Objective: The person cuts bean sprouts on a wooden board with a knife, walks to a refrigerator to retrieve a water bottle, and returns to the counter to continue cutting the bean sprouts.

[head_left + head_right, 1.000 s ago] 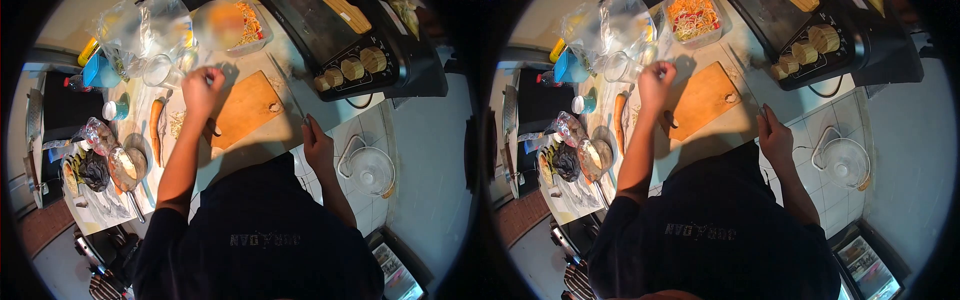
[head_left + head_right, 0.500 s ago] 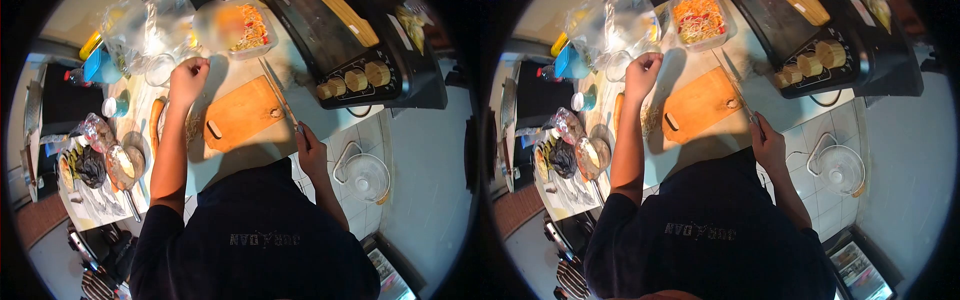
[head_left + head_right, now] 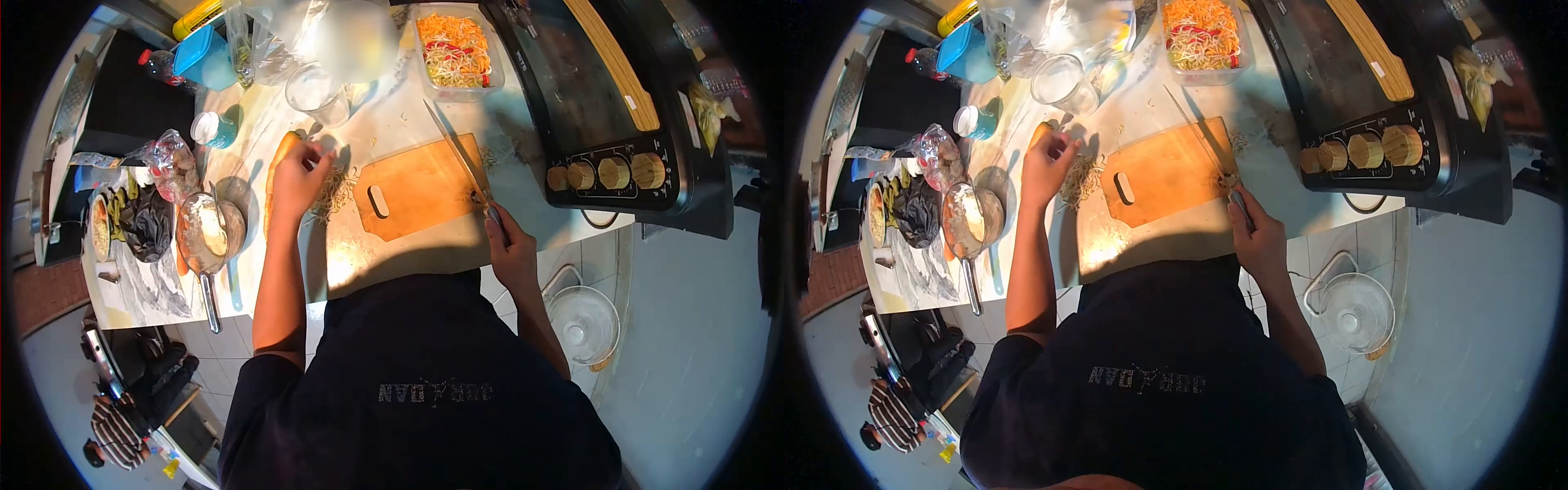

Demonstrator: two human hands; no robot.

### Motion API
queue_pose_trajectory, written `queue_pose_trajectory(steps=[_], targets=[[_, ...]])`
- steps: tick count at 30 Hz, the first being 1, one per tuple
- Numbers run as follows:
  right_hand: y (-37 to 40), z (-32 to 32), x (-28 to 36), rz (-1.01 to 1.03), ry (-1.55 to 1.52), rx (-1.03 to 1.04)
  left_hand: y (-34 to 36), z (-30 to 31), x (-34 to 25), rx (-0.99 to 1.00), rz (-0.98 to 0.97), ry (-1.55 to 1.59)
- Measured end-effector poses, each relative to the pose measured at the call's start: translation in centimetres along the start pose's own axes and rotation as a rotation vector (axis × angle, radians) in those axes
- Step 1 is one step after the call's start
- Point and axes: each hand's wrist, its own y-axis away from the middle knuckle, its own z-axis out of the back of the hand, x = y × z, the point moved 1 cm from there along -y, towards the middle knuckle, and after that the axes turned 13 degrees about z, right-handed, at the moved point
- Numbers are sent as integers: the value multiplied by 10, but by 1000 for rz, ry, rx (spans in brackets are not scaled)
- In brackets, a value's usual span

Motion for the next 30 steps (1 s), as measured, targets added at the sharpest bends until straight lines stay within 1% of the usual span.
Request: queue_pose_trajectory(steps=[2, 3, 4, 6, 10, 12, 14, 15, 16, 17, 18, 19, 21, 24, 25, 26, 29, 30], targets=[[-1, 0, 2, -45, 0, 33, -13, -1, 4, -267, -123, -22], [-1, -1, 0, -36, 2, 38, -20, 0, -3, -316, -69, 11], [-1, -2, -4, -15, 1, 28, -29, -3, -6, -323, -67, 15], [-1, -2, -7, 10, 0, 21, -45, -8, -14, -476, -239, 46], [1, 2, -8, -6, -5, 10, -58, -9, -27, -460, -269, -34], [0, 6, -7, -23, -4, 12, -59, -5, -30, -367, -171, -7], [0, 9, -5, -77, 35, 40, -59, 2, -31, -343, -139, -2], [0, 9, -7, -78, 36, 45, -58, 5, -32, -320, -109, 5], [-1, 7, -11, -35, 28, 30, -55, 8, -34, -322, -104, 5], [-1, 6, -12, 9, 19, 15, -51, 13, -37, -293, -16, 14], [-1, 6, -11, 10, 18, 20, -49, 16, -37, -266, 71, 22], [-2, 5, -8, 0, 20, 32, -48, 16, -31, -270, 75, 23], [-4, 3, -7, -8, 21, 49, -47, 17, -18, -412, -151, 71], [-3, -1, -10, 1, -16, 38, -26, 22, 0, -447, -95, 39], [-4, -2, -11, 6, -27, 43, -18, 24, 3, -364, -34, 31], [-4, -3, -11, 13, -37, 47, -12, 26, 9, -364, -32, 30], [-6, -4, -8, -19, -19, 65, 3, 25, 17, -178, -141, -111], [-6, -4, -6, -17, -18, 68, 6, 24, 16, -180, -138, -109]])
